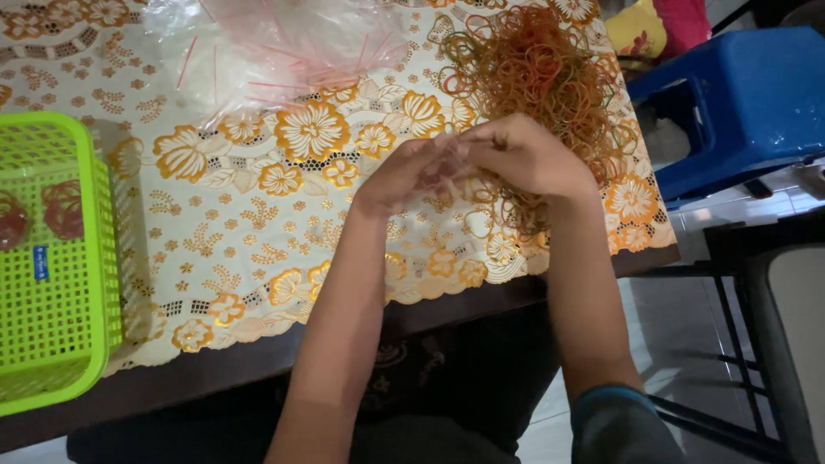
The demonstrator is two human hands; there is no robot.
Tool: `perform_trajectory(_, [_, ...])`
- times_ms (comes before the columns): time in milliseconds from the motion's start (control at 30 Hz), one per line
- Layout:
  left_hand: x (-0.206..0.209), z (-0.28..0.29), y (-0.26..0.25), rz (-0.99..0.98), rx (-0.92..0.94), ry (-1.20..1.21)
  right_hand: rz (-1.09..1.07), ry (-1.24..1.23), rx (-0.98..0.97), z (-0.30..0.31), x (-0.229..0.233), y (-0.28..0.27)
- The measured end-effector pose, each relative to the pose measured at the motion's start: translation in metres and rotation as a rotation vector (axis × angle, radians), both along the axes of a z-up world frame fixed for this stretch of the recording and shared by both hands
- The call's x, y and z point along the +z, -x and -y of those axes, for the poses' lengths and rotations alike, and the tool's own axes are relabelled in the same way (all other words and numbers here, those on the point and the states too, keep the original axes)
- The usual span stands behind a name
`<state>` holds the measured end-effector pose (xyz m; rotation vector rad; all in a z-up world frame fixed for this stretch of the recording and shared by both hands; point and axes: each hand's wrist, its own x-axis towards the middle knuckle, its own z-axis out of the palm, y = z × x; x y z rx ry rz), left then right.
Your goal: The person is taking small rubber bands from a large pile and placing them into small, clear plastic bags, then placing the filled bags into a green plastic basket.
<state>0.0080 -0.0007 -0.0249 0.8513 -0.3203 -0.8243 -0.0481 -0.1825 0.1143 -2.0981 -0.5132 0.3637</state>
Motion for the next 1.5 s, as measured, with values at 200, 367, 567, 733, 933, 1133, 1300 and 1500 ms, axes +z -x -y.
perform_trajectory(200, [0.001,0.003,0.005,-0.019,-0.07,0.002,-0.052,0.067,0.072,-0.016,-0.032,0.005])
perform_trajectory(367, [-0.008,0.019,0.016,-0.026,-0.082,-0.056,-0.019,0.053,-0.116,-0.004,-0.038,0.022])
perform_trajectory(567, [-0.004,0.051,0.05,-0.081,-0.082,-0.018,0.005,-0.238,-0.346,0.04,-0.02,0.06])
perform_trajectory(733, [0.023,0.076,0.055,-0.202,-0.035,0.002,0.162,-0.351,-0.565,0.114,-0.034,0.06])
perform_trajectory(933, [0.036,0.094,0.017,-0.126,0.033,0.043,0.308,0.016,-0.665,0.162,-0.032,0.045])
perform_trajectory(1133, [-0.013,0.104,-0.003,-0.323,0.097,0.185,0.438,0.045,-0.719,0.198,-0.068,0.018])
perform_trajectory(1300, [-0.019,0.094,-0.008,-0.373,0.072,0.251,0.464,0.254,-0.442,0.185,-0.051,-0.002])
perform_trajectory(1500, [-0.032,0.097,-0.015,-0.31,0.067,0.185,0.449,0.535,-0.389,0.186,-0.072,-0.02])
